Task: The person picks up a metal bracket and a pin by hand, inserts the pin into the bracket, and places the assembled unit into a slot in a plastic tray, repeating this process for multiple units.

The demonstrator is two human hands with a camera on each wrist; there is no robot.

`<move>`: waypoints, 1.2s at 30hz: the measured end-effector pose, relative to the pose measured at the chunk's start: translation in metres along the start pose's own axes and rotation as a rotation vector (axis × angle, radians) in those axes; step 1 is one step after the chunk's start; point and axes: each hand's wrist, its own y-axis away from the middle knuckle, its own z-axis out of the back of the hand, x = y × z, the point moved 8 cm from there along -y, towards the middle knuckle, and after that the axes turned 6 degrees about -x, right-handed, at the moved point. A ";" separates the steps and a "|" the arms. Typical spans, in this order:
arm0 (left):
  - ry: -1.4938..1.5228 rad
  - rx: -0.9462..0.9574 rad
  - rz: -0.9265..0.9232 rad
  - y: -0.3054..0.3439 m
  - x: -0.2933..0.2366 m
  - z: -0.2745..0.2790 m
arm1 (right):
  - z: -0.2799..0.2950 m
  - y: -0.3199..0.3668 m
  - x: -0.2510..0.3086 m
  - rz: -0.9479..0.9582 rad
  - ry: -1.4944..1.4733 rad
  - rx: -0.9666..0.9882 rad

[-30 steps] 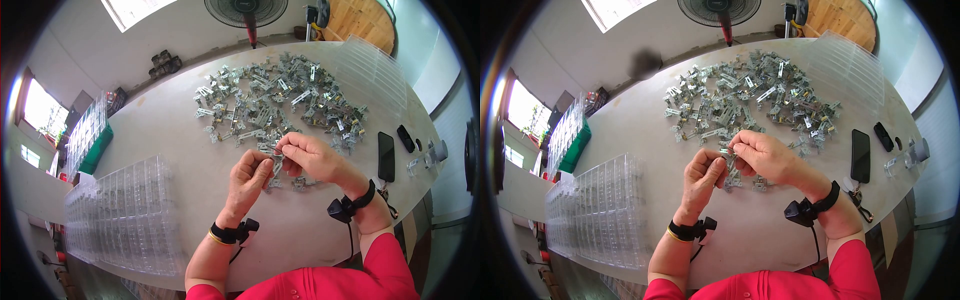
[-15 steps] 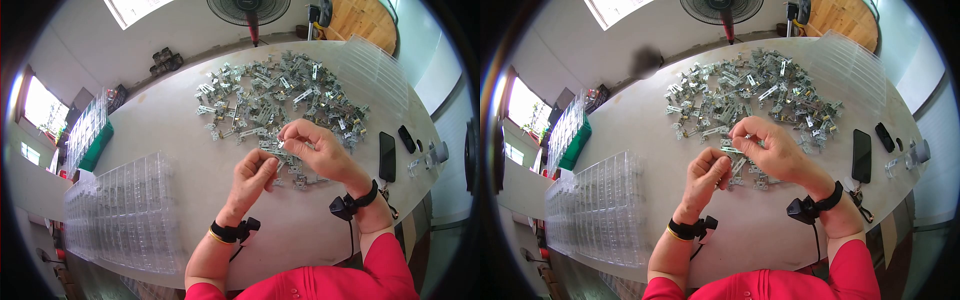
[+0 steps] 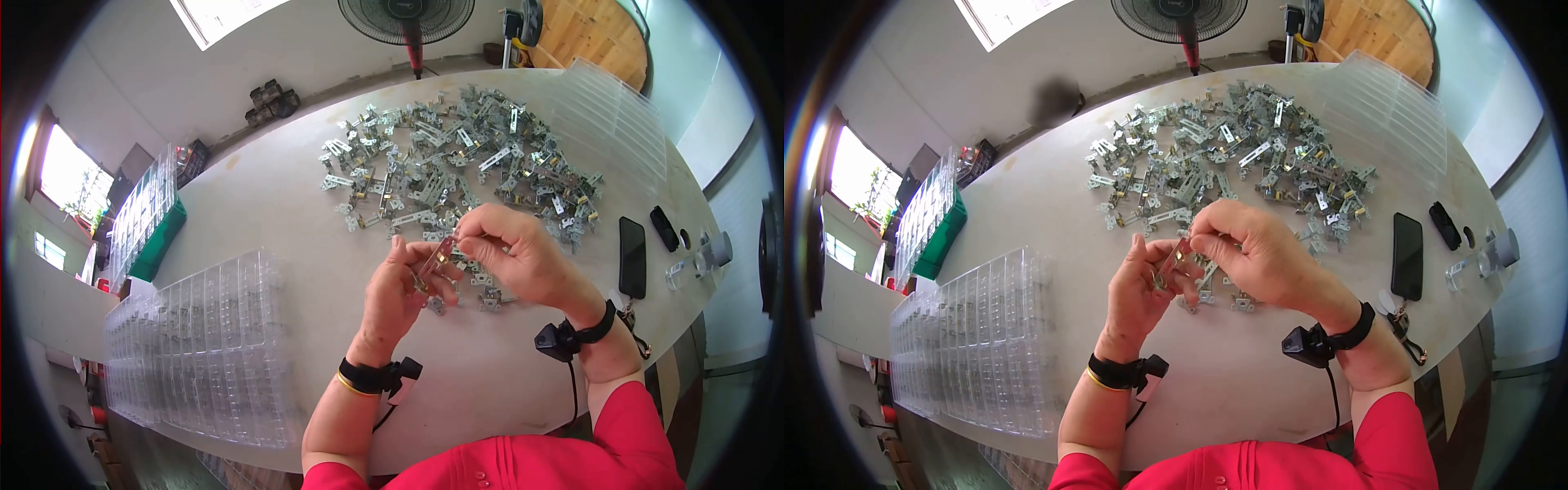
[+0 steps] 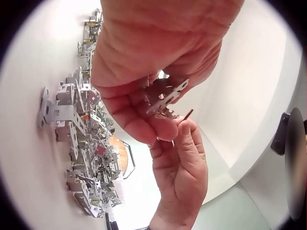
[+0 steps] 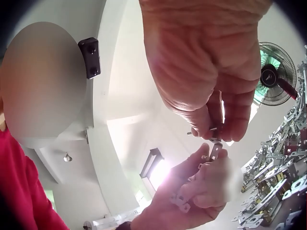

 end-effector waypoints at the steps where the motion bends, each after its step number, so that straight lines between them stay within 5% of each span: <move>1: 0.037 0.015 -0.038 -0.001 -0.002 0.001 | 0.004 0.000 -0.005 -0.062 -0.051 -0.062; 4: 0.056 0.023 -0.167 -0.002 -0.008 0.006 | 0.009 -0.001 -0.025 -0.268 -0.221 -0.136; 11: -0.057 -0.019 -0.440 0.003 -0.023 -0.002 | 0.001 -0.001 -0.042 -0.424 -0.399 -0.144; 18: -0.140 -0.123 -0.458 0.001 -0.025 0.012 | -0.011 0.004 -0.049 -0.469 -0.342 -0.058; 20: -0.188 -0.127 -0.426 -0.001 -0.020 0.017 | -0.005 0.001 -0.048 -0.354 -0.080 -0.069; 27: -0.229 -0.159 -0.287 -0.003 -0.005 0.022 | -0.005 0.000 -0.029 -0.412 -0.144 -0.075; 32: -0.272 -0.177 -0.276 -0.002 -0.005 0.024 | -0.004 -0.004 -0.011 -0.195 0.127 -0.049; 36: -0.263 -0.185 -0.263 -0.001 -0.004 0.022 | -0.012 0.001 -0.013 -0.230 0.106 -0.054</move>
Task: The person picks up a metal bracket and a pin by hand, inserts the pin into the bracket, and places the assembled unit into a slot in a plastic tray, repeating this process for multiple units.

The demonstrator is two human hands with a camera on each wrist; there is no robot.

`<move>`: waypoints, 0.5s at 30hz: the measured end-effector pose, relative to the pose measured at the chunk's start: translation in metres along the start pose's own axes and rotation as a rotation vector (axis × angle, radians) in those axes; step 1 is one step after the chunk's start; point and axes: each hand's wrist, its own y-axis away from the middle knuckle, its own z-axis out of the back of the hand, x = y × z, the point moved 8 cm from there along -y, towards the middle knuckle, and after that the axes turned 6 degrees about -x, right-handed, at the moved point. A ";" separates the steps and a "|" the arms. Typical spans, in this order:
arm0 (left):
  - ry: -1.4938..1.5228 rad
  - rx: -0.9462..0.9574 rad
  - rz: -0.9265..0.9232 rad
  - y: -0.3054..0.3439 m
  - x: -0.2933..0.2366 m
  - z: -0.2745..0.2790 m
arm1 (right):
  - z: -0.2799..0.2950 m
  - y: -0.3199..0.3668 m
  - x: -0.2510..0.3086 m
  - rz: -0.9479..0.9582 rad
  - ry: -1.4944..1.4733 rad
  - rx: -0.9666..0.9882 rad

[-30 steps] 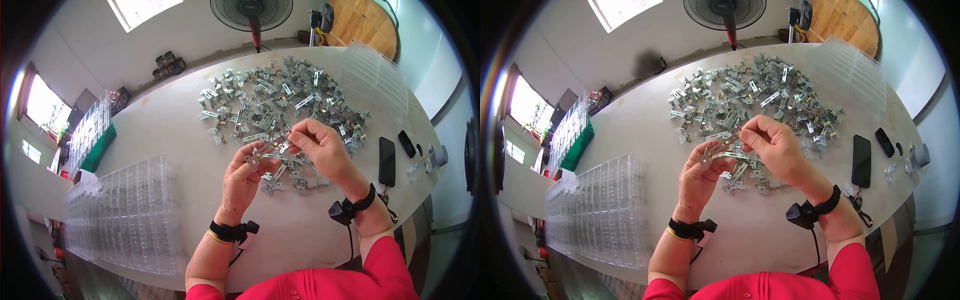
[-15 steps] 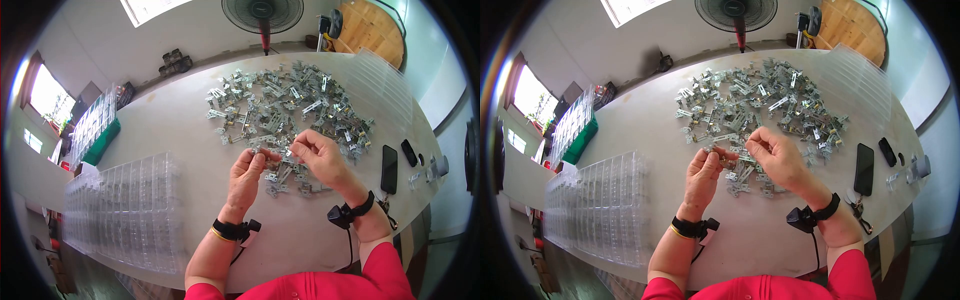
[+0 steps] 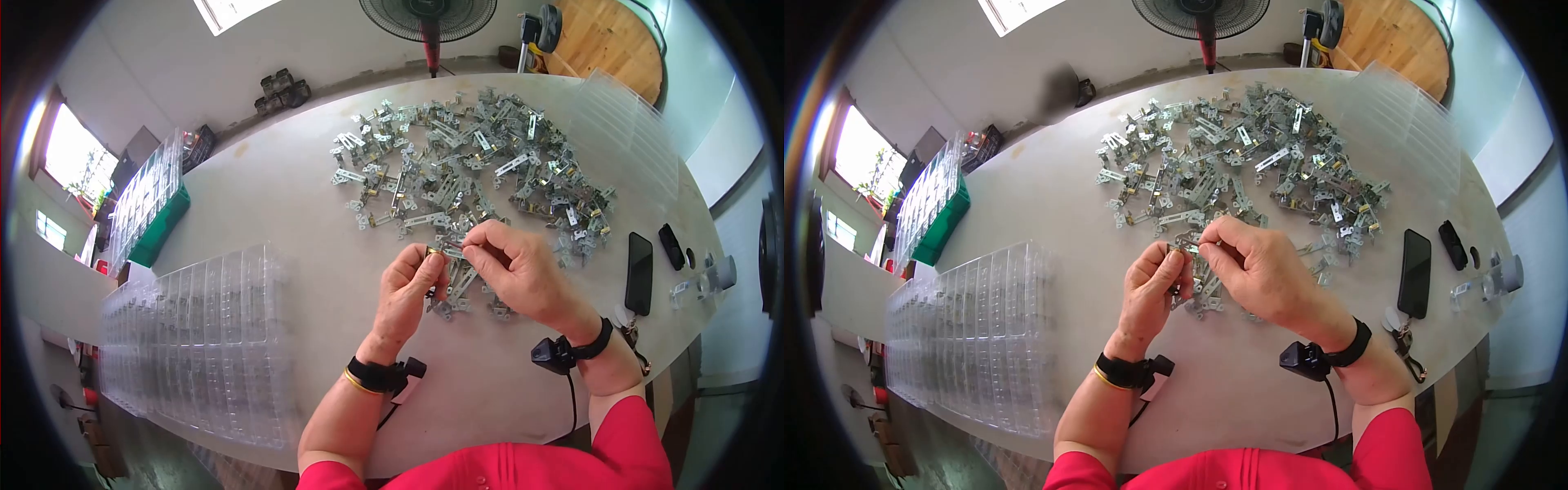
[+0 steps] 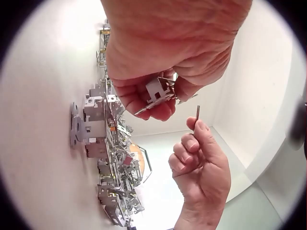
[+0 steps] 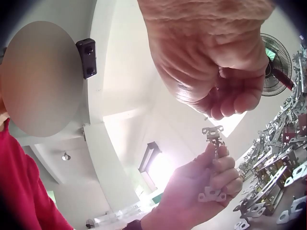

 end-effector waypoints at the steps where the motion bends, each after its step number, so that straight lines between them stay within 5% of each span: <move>1: -0.019 0.000 0.008 0.000 0.001 0.000 | -0.001 0.001 0.002 0.019 -0.007 -0.002; 15: -0.135 -0.034 -0.040 0.003 -0.003 -0.002 | -0.001 0.008 0.000 0.014 0.022 -0.005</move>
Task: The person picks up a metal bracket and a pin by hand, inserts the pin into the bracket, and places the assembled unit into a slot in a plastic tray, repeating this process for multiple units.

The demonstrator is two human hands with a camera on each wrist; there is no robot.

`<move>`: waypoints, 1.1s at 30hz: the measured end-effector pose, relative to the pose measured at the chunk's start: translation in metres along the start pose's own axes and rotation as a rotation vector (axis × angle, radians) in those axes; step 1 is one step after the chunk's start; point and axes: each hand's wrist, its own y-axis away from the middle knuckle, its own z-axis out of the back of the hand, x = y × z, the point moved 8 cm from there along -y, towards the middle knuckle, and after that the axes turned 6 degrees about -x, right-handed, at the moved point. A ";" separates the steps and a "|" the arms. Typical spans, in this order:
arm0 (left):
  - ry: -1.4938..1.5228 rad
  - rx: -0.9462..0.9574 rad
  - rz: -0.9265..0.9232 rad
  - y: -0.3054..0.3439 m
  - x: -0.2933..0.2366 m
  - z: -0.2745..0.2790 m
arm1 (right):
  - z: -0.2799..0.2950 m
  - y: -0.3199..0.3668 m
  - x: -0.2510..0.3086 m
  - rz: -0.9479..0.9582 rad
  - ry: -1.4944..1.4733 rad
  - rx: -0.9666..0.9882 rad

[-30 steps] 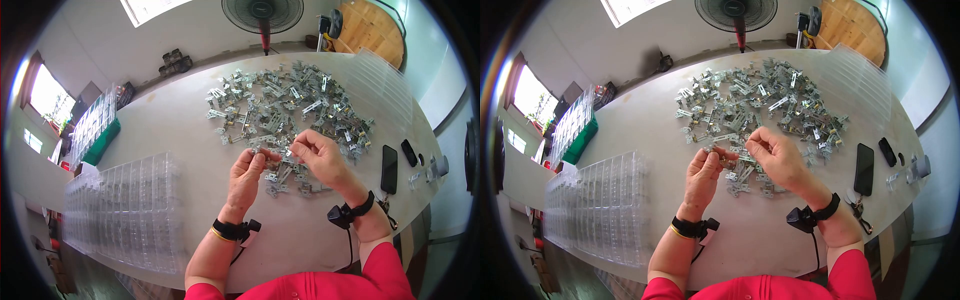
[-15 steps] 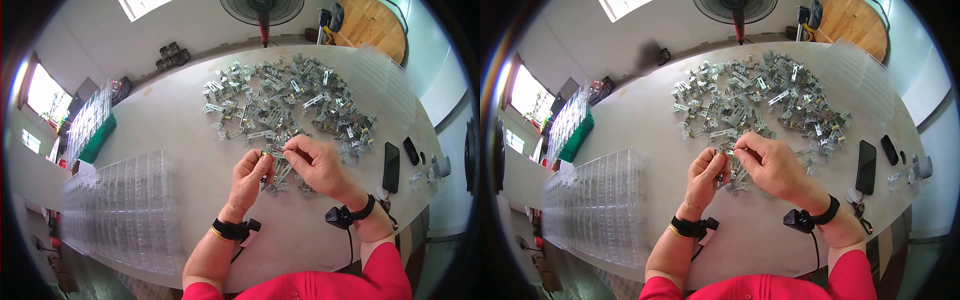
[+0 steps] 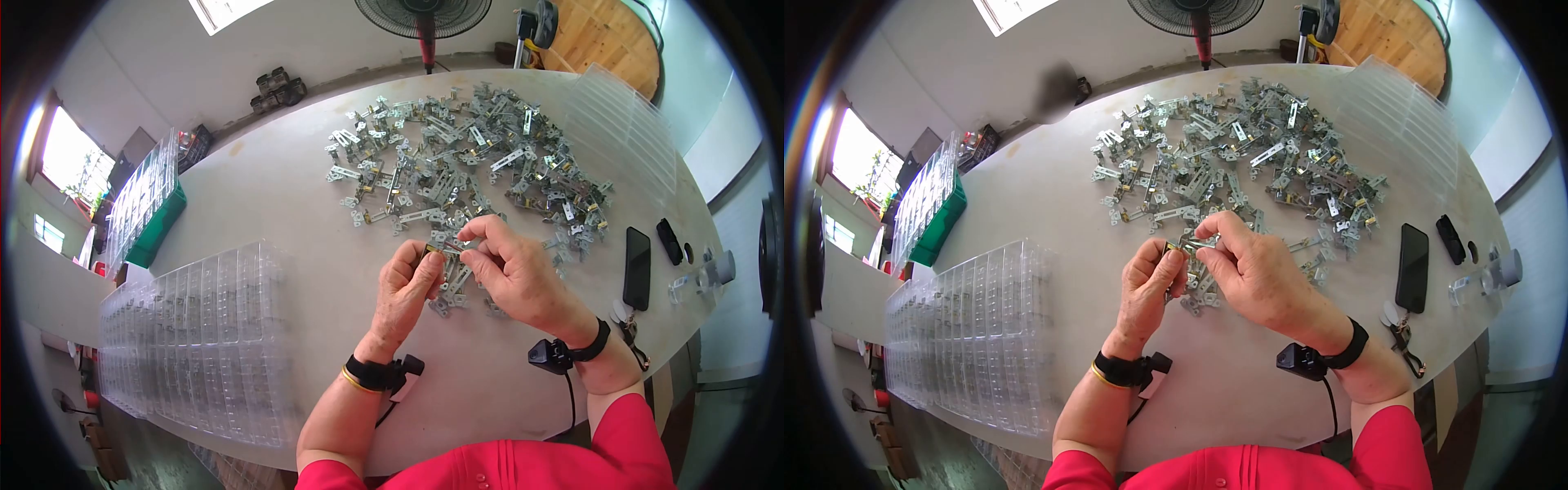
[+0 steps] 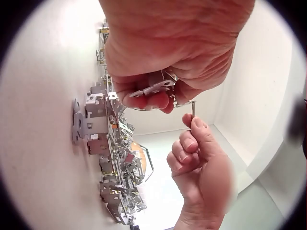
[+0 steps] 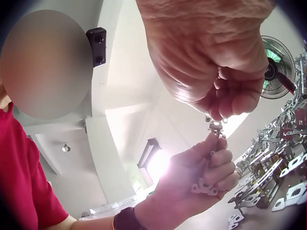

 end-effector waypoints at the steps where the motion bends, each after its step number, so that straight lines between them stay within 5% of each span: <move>1: -0.008 0.000 -0.009 0.000 -0.001 0.000 | -0.002 0.001 -0.004 -0.022 0.000 0.021; 9: -0.210 0.034 -0.133 0.005 -0.012 -0.008 | -0.007 0.006 -0.007 -0.113 -0.166 0.053; 14: -0.286 0.031 -0.167 0.007 -0.015 -0.012 | -0.012 0.013 -0.018 -0.326 -0.353 0.131; 18: -0.263 0.031 -0.230 0.010 -0.016 -0.019 | -0.011 0.015 -0.026 -0.305 -0.255 0.090; 21: -0.398 0.047 -0.268 0.011 -0.017 -0.022 | -0.005 0.013 -0.021 -0.082 -0.102 0.006; 27: -0.340 0.135 -0.194 0.014 -0.014 -0.031 | 0.013 0.012 -0.004 0.102 -0.074 -0.239; 29: -0.051 0.055 0.066 0.011 -0.013 -0.022 | 0.017 0.010 -0.013 -0.090 -0.284 -0.227; 33: 0.223 0.035 0.159 0.003 -0.001 -0.009 | 0.011 0.016 -0.021 -0.195 -0.208 -0.064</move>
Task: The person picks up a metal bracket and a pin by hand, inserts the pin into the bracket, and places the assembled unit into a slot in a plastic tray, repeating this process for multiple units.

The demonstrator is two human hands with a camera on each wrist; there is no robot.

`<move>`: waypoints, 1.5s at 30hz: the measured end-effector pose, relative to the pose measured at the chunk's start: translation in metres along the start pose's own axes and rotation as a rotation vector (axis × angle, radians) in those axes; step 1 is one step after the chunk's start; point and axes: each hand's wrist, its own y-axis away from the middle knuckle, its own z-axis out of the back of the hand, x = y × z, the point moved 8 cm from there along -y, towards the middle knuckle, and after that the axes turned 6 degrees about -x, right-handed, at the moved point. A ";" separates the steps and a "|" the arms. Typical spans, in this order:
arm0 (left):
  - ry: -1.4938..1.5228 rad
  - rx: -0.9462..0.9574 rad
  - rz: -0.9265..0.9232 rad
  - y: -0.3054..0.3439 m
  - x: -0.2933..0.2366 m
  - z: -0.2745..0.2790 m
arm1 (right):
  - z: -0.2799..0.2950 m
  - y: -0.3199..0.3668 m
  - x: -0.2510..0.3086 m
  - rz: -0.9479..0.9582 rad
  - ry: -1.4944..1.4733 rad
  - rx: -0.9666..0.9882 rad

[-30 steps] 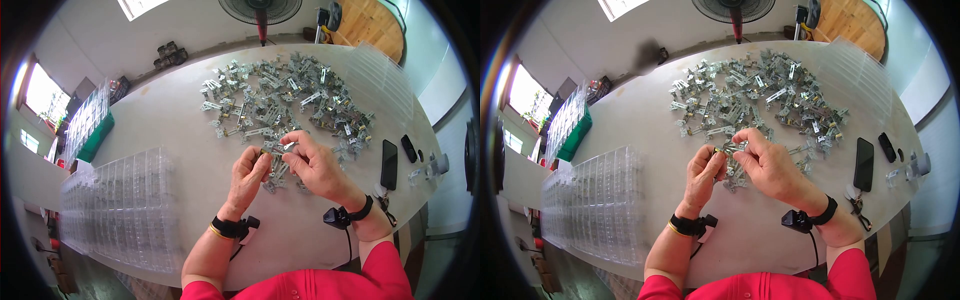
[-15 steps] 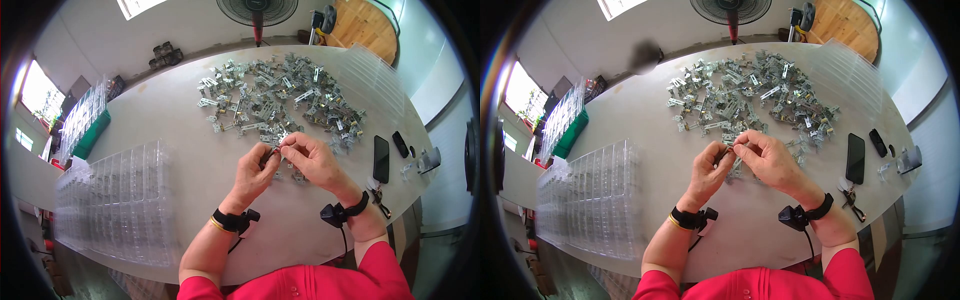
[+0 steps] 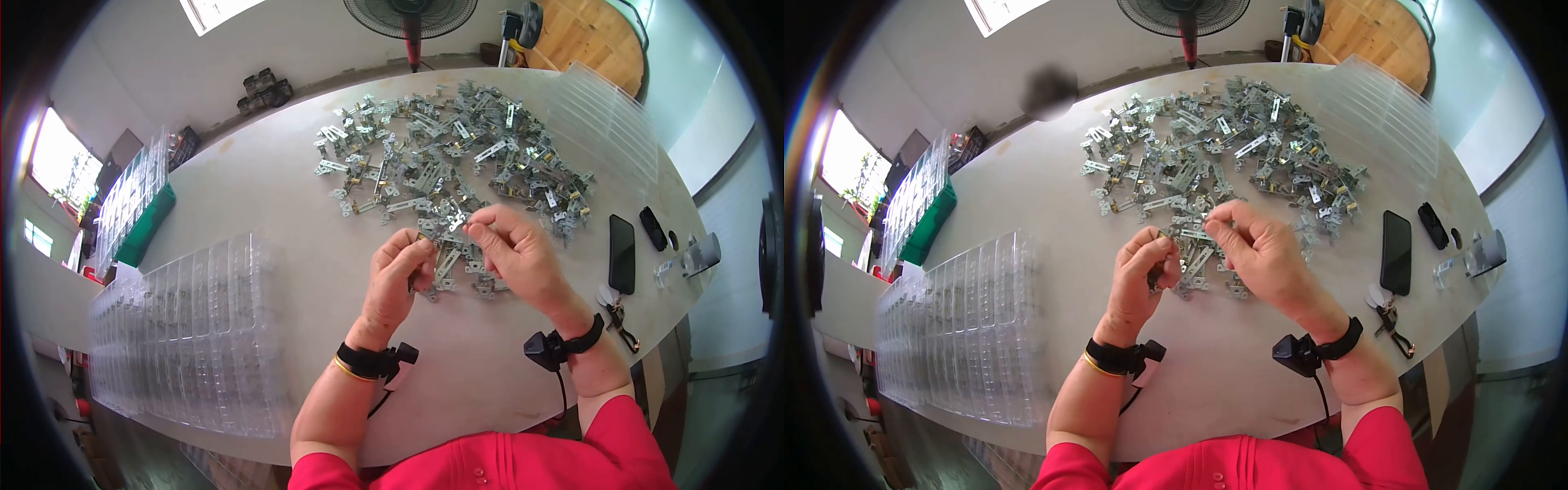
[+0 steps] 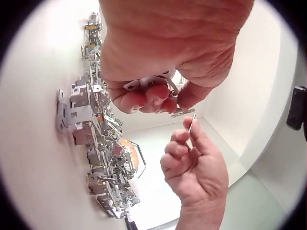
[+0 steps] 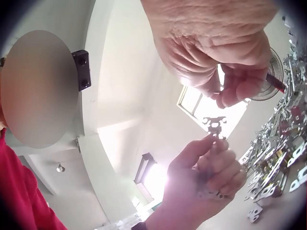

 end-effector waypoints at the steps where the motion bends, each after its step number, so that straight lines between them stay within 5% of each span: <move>1: 0.017 0.008 0.000 0.000 0.001 0.001 | 0.000 0.002 -0.001 -0.003 -0.001 -0.002; 19: -0.167 0.036 -0.095 0.001 0.002 0.001 | -0.008 0.004 -0.013 0.064 0.121 -0.002; 22: -0.372 0.056 -0.094 0.005 0.002 -0.006 | -0.008 0.006 -0.008 0.009 0.101 0.017; 36: -0.407 0.114 -0.086 0.010 0.000 -0.017 | -0.019 0.007 -0.036 -0.451 -0.483 0.322; 45: -0.575 0.184 -0.262 0.015 -0.004 -0.028 | -0.011 0.003 -0.032 -0.281 -0.203 0.202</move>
